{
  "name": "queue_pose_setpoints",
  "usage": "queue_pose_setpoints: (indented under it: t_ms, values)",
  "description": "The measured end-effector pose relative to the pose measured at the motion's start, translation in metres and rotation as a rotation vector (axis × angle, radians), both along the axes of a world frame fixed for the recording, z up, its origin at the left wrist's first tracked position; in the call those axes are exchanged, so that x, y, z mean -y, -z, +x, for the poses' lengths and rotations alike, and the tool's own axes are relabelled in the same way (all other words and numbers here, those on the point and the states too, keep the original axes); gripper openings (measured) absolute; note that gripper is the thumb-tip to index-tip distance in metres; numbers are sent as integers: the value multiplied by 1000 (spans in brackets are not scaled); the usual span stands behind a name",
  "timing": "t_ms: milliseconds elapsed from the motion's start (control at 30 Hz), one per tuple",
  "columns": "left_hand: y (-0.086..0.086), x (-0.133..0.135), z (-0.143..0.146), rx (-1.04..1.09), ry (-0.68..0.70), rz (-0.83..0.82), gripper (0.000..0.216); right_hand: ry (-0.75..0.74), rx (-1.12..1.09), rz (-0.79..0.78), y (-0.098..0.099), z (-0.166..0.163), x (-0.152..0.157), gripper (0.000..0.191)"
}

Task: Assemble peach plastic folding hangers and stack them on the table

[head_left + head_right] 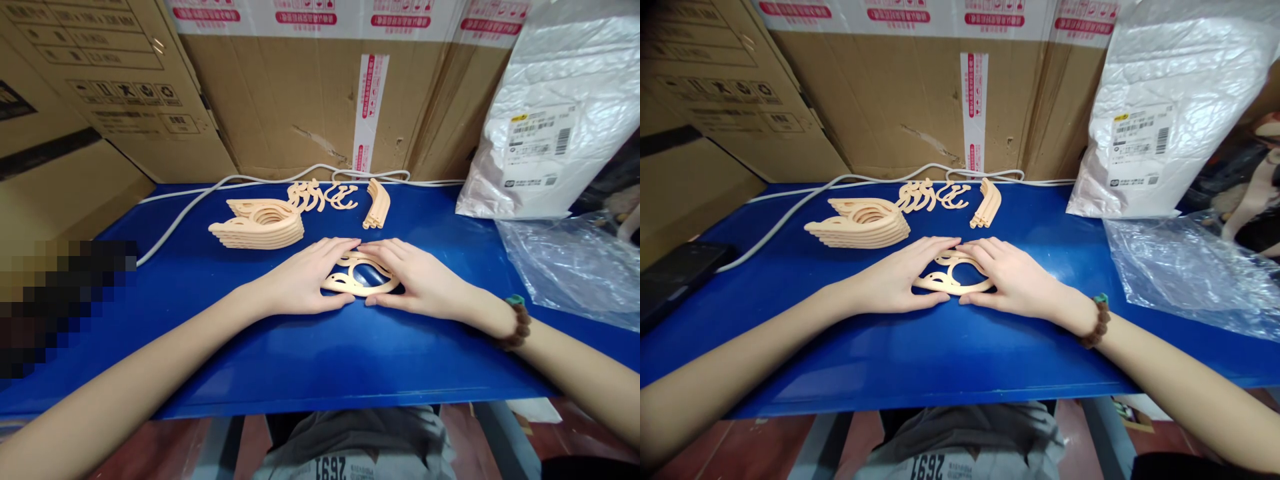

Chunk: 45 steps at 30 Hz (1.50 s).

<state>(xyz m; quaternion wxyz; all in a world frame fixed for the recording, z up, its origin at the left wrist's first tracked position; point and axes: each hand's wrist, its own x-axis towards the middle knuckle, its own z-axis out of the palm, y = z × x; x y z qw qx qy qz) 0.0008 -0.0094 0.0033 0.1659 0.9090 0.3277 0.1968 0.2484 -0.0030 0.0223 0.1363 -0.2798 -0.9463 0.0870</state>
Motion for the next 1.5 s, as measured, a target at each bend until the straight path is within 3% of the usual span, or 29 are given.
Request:
queue_pose_setpoints:
  t_ms: [300,467,633,800,933,1167,1500]
  values:
    - [-1,-2,0,10,11,-9,71,39,30,41,-1,0,-2,63]
    - [-9,0,1,35,-12,63,71,59,-26,80,-8,6,-4,81]
    - [-34,-2,-15,52,-89,174,67,119,-47,135,-15,15,-6,73]
    - [-71,-7,-49,179,-232,100,71,149,5,142,-11,12,-8,55]
    - [-87,-19,-87,150,-361,57,69,98,90,122,-5,8,-8,52]
    - [-81,-27,-128,66,-458,-65,58,63,145,84,2,8,-10,48]
    - [-71,-38,-134,-29,-499,-117,70,51,162,106,2,9,-11,49]
